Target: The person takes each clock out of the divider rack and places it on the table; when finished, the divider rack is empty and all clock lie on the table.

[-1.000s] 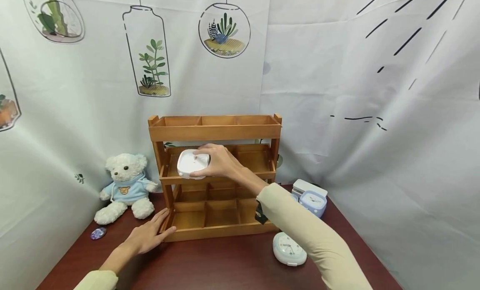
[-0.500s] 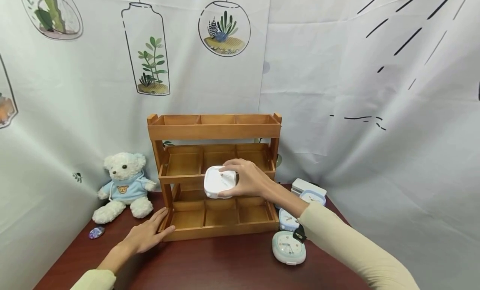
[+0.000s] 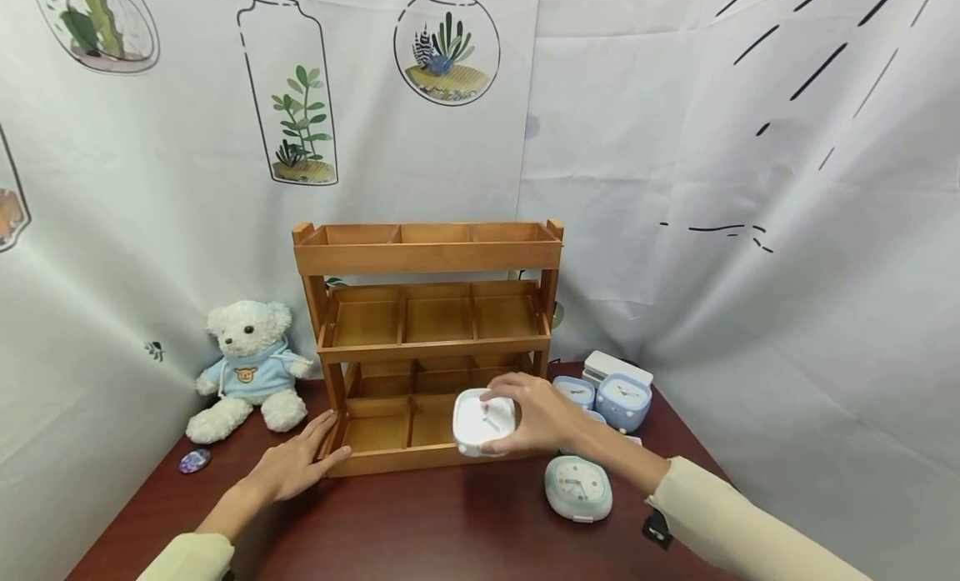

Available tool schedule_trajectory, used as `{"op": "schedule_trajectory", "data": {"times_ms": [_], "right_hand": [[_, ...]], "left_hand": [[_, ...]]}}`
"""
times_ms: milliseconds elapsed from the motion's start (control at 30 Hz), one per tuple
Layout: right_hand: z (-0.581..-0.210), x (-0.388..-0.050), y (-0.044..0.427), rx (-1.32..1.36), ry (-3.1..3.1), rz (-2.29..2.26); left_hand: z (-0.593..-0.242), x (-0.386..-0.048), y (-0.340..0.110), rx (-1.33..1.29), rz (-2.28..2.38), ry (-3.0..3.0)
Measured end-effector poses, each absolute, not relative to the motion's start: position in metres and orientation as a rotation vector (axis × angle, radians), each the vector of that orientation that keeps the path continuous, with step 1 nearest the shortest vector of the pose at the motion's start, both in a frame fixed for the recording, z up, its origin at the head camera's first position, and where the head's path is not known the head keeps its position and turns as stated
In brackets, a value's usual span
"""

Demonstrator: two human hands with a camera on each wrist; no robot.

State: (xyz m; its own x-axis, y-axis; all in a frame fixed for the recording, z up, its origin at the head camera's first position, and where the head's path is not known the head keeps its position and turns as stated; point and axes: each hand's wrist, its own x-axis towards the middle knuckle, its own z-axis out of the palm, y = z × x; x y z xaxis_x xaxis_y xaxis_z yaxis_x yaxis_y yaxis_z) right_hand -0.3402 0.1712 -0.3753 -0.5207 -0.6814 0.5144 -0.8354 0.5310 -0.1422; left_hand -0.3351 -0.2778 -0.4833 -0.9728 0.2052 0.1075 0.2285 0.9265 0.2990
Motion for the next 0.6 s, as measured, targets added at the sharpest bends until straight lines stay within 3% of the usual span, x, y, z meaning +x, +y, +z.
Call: {"op": "schedule_trajectory", "data": {"times_ms": [600], "right_hand": [[-0.453,-0.322,0.202,1.120,-2.506,0.425]], "left_hand": [[-0.480,-0.332,-0.276,-0.335,-0.488,-3.017]]}}
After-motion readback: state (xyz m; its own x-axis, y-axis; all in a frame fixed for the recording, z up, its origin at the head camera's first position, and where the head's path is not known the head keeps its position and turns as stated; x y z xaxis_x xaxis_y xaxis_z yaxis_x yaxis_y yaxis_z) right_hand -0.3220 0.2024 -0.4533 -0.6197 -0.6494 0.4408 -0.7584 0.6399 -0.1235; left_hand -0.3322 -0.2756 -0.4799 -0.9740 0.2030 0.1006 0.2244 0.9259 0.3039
